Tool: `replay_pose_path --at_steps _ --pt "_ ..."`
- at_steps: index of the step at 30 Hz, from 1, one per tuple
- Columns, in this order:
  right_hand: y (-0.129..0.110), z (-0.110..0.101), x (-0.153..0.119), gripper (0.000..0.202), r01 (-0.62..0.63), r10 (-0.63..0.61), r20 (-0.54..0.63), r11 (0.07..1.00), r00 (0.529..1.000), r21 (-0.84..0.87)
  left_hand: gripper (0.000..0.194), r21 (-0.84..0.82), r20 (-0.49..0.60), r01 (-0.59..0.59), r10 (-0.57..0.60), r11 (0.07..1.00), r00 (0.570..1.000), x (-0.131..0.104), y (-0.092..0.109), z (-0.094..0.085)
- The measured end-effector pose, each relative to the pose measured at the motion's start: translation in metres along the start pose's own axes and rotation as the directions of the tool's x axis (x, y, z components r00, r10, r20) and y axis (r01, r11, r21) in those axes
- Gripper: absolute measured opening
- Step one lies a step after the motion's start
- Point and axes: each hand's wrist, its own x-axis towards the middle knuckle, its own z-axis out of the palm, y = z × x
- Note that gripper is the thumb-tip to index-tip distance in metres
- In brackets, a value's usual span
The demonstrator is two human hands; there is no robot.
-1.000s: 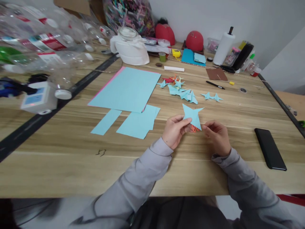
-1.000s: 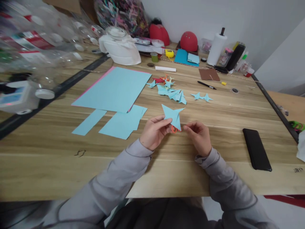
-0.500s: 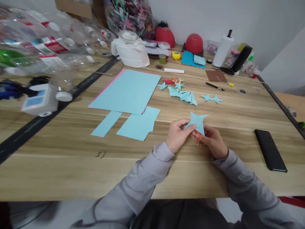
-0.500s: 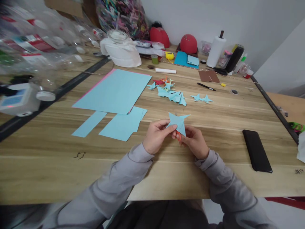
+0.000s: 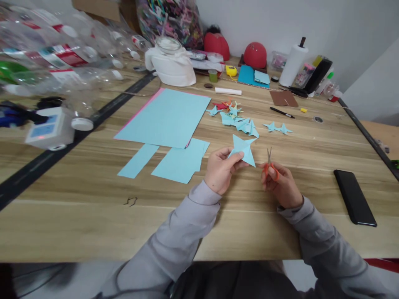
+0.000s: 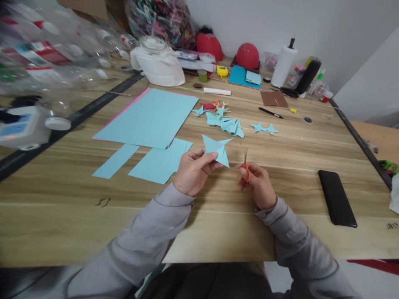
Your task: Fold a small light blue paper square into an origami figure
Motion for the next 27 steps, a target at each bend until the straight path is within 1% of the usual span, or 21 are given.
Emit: replay_pose_path --at_steps 3,6,10,14,20,27 --pt "-0.0019 0.0007 -0.0050 0.040 0.021 -0.009 0.144 0.997 0.990 -0.081 0.026 -0.045 -0.005 0.050 -0.050 0.998 0.999 0.0016 -0.0008 0.0000" --pt "-0.0019 0.0033 -0.0079 0.038 -0.001 0.036 0.210 0.986 0.977 -0.165 0.028 -0.049 -0.015 0.059 -0.060 0.997 0.998 0.0027 -0.0010 0.0000" --pt "-0.0029 0.0061 -0.0078 0.039 -0.031 0.088 0.225 0.968 0.970 -0.248 0.030 0.003 -0.034 0.008 -0.008 1.000 0.999 0.0024 -0.0006 0.0008" --pt "-0.0037 0.0065 -0.0070 0.041 -0.044 0.104 0.216 0.964 0.971 -0.264 0.030 0.051 -0.021 -0.042 0.043 0.998 0.999 0.0000 -0.0010 0.0023" --pt "-0.0025 0.0059 -0.0065 0.039 -0.038 0.101 0.217 0.961 0.971 -0.275 0.032 0.061 -0.005 -0.030 0.031 0.998 1.000 0.0002 -0.0022 0.0028" --pt "-0.0015 0.0068 -0.0071 0.037 -0.006 0.082 0.236 0.952 0.968 -0.306 0.033 0.075 -0.023 -0.046 0.048 0.996 0.999 0.0021 -0.0041 0.0027"
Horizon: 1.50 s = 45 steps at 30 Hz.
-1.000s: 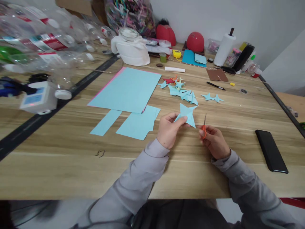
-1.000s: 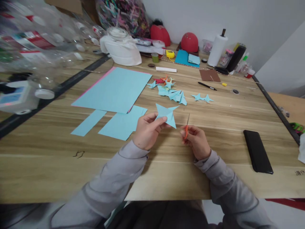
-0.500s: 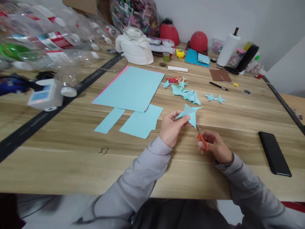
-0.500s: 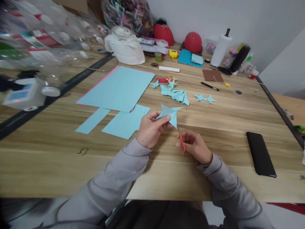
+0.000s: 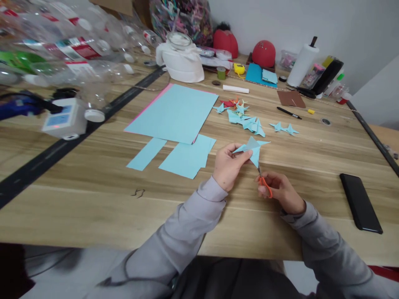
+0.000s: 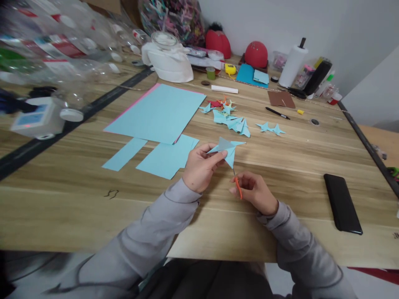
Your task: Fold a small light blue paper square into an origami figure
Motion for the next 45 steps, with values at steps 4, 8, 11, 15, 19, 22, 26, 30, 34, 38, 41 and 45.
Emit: replay_pose_path --at_steps 4,8,11,15,19,22,26,30,34,38,41,45 --pt "0.0004 0.0002 0.0002 0.038 -0.002 0.002 0.002 1.000 1.000 0.005 0.032 -0.027 -0.004 0.011 -0.011 1.000 1.000 -0.0009 -0.0006 -0.0001" --pt "0.0011 -0.0002 0.0005 0.038 -0.003 0.003 0.004 1.000 1.000 0.004 0.032 -0.036 -0.004 0.017 -0.018 0.999 1.000 -0.0014 -0.0008 0.0003" --pt "0.0005 0.0002 0.0007 0.038 0.002 -0.002 0.006 1.000 1.000 0.007 0.032 -0.032 -0.016 0.019 -0.020 0.999 1.000 -0.0013 -0.0011 0.0010" --pt "-0.0016 0.0016 0.0008 0.038 0.005 -0.005 0.007 1.000 1.000 0.014 0.032 -0.026 -0.018 0.022 -0.023 0.999 1.000 -0.0013 -0.0016 0.0012" --pt "-0.0019 0.0019 0.0009 0.037 0.007 -0.007 0.004 1.000 1.000 0.017 0.032 -0.033 -0.011 0.023 -0.024 0.999 1.000 -0.0017 -0.0016 0.0008" --pt "-0.0012 0.0015 0.0008 0.037 0.008 -0.008 -0.002 1.000 1.000 0.020 0.031 -0.027 -0.011 0.027 -0.027 0.999 1.000 -0.0018 -0.0009 0.0009" --pt "-0.0009 0.0013 0.0006 0.037 0.003 -0.003 -0.006 1.000 1.000 0.020 0.031 -0.013 -0.021 0.027 -0.027 1.000 0.999 -0.0018 0.0000 0.0012" --pt "-0.0011 0.0014 0.0007 0.037 0.005 -0.005 -0.004 1.000 1.000 0.012 0.030 -0.027 -0.020 0.027 -0.027 0.999 0.999 -0.0015 -0.0003 0.0009" --pt "-0.0010 0.0015 0.0005 0.037 -0.005 0.005 -0.006 1.000 1.000 0.011 0.029 -0.033 -0.021 0.029 -0.029 0.999 0.999 -0.0013 -0.0012 0.0006" --pt "-0.0011 0.0014 0.0002 0.037 -0.011 0.011 -0.012 1.000 1.000 0.002 0.028 -0.004 -0.026 0.018 -0.018 1.000 1.000 -0.0012 -0.0014 0.0004" --pt "-0.0011 0.0014 0.0004 0.037 -0.010 0.010 -0.010 1.000 1.000 0.000 0.029 0.007 -0.026 0.017 -0.017 1.000 1.000 -0.0014 -0.0012 0.0002" --pt "-0.0005 0.0017 0.0011 0.037 -0.013 0.013 -0.016 1.000 1.000 0.010 0.026 0.015 -0.035 0.018 -0.018 1.000 0.999 -0.0014 -0.0009 0.0001"
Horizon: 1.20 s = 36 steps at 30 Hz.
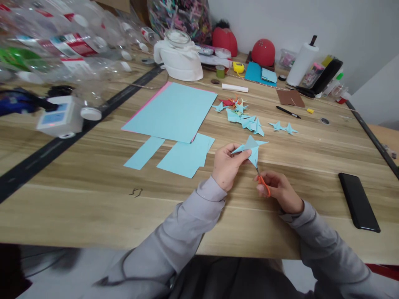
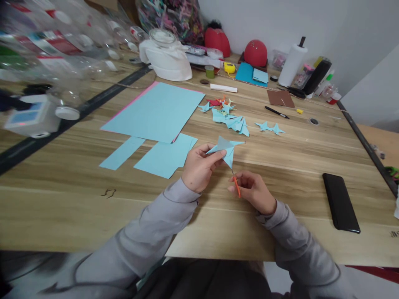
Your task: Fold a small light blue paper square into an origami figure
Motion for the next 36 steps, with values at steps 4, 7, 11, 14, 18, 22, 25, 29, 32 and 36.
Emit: replay_pose_path --at_steps 4,7,11,14,18,22,25,29,32,36 --pt "0.0011 -0.0001 0.0001 0.037 -0.004 0.004 -0.009 1.000 1.000 0.015 0.025 -0.002 -0.004 -0.008 0.008 1.000 1.000 0.0004 -0.0004 0.0000" --pt "0.0023 -0.0006 -0.0001 0.036 -0.011 0.011 -0.005 1.000 1.000 0.022 0.025 -0.010 -0.007 -0.007 0.006 1.000 1.000 0.0008 -0.0008 -0.0002" --pt "0.0038 -0.0013 0.0002 0.035 -0.016 0.016 -0.002 1.000 1.000 0.021 0.025 -0.006 -0.010 -0.006 0.006 1.000 1.000 0.0008 -0.0007 -0.0003" --pt "0.0044 -0.0015 0.0005 0.036 -0.017 0.017 -0.009 1.000 1.000 0.015 0.026 0.000 -0.010 -0.008 0.008 1.000 1.000 0.0009 -0.0005 -0.0001" --pt "0.0039 -0.0015 0.0004 0.036 -0.028 0.028 -0.011 1.000 1.000 0.006 0.027 -0.005 -0.017 0.000 0.000 1.000 1.000 0.0014 -0.0006 -0.0002" --pt "0.0033 -0.0014 0.0002 0.037 -0.027 0.027 -0.008 1.000 1.000 0.003 0.025 -0.012 -0.022 0.000 -0.001 1.000 1.000 0.0017 -0.0007 -0.0004" --pt "0.0039 -0.0020 0.0003 0.036 -0.026 0.026 -0.006 1.000 1.000 -0.002 0.024 -0.007 -0.021 -0.004 0.003 1.000 1.000 0.0017 -0.0006 -0.0001" --pt "0.0053 -0.0028 0.0005 0.034 -0.023 0.023 -0.003 1.000 1.000 -0.008 0.023 -0.006 -0.026 0.004 -0.004 1.000 1.000 0.0018 -0.0001 0.0005" --pt "0.0057 -0.0027 0.0006 0.034 -0.017 0.017 -0.006 1.000 1.000 -0.008 0.024 -0.001 -0.035 0.006 -0.006 1.000 0.999 0.0018 0.0006 0.0005" --pt "0.0054 -0.0024 0.0008 0.034 -0.013 0.013 -0.004 1.000 1.000 -0.011 0.025 -0.004 -0.036 0.007 -0.007 1.000 0.999 0.0015 0.0017 0.0002"
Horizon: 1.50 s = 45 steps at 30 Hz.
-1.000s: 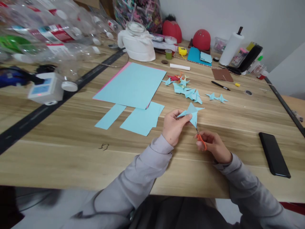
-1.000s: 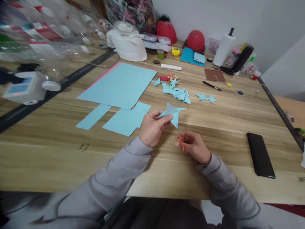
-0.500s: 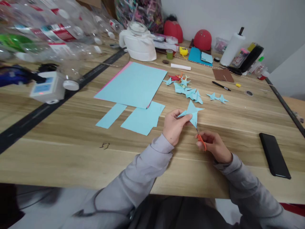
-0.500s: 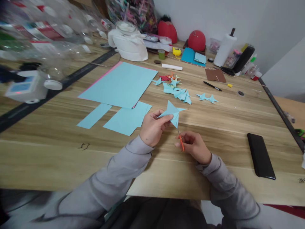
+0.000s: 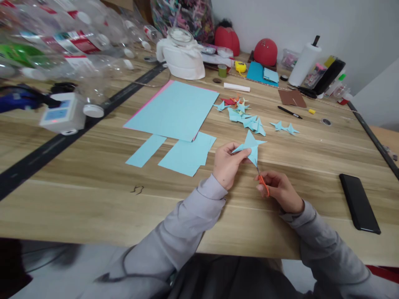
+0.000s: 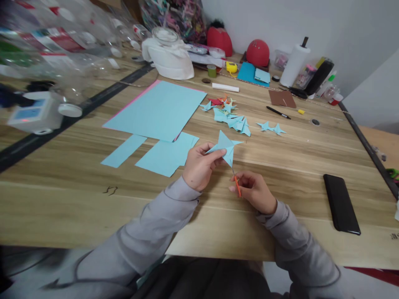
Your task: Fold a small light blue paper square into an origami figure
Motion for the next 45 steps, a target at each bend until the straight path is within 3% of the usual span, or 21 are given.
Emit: replay_pose_path --at_steps 45 --pt "0.0020 -0.0020 0.0003 0.035 0.003 -0.003 -0.013 0.999 1.000 -0.034 0.029 -0.004 0.012 0.042 -0.041 0.999 0.999 -0.0030 0.0015 0.0024"
